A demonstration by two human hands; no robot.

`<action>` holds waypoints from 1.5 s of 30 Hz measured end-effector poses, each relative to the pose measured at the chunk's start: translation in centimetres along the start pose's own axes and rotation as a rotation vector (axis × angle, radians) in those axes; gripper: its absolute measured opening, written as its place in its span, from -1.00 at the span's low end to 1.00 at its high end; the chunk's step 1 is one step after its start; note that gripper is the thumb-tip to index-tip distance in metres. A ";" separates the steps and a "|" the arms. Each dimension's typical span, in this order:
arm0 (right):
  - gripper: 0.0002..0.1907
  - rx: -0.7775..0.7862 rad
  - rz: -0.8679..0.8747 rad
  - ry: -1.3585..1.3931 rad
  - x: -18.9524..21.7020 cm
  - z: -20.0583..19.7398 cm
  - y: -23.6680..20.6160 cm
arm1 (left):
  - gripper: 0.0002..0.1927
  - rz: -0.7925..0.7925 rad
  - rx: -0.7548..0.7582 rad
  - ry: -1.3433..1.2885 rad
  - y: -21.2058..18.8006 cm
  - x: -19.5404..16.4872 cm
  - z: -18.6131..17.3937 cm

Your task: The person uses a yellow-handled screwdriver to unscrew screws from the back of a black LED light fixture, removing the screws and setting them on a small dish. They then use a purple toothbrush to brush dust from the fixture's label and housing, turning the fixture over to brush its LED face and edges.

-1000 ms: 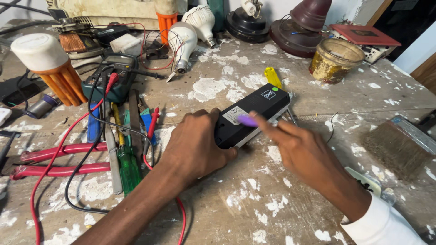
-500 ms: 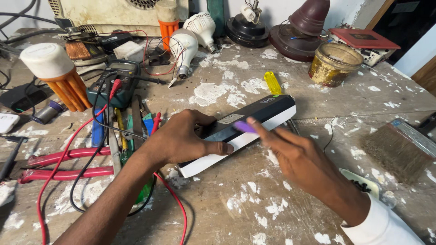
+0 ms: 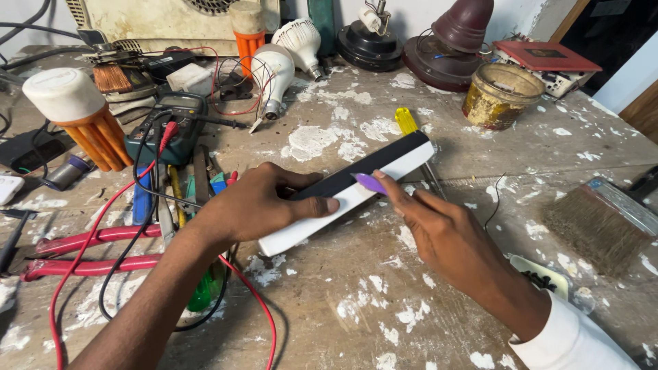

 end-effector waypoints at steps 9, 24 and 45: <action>-0.31 -0.142 0.048 -0.024 -1.2 -1.7 0.0 | -0.25 0.107 0.044 0.086 -0.5 -1.0 -0.2; -0.19 -0.208 -0.006 -0.063 -1.3 -2.2 0.1 | -0.24 0.247 -0.046 -0.064 -0.4 -1.5 0.0; -0.27 -0.253 -0.241 -0.088 0.9 -0.7 -1.3 | -0.20 0.369 0.138 -0.607 0.2 -1.6 3.3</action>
Point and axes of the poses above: each hand's wrist, its own y-axis towards the middle knuckle, its own z-axis out of the palm, x = y × z, the point moved 7 cm from there along y, towards the middle knuckle, and after that the axes turned 8 degrees about x, right-handed, at the moved point
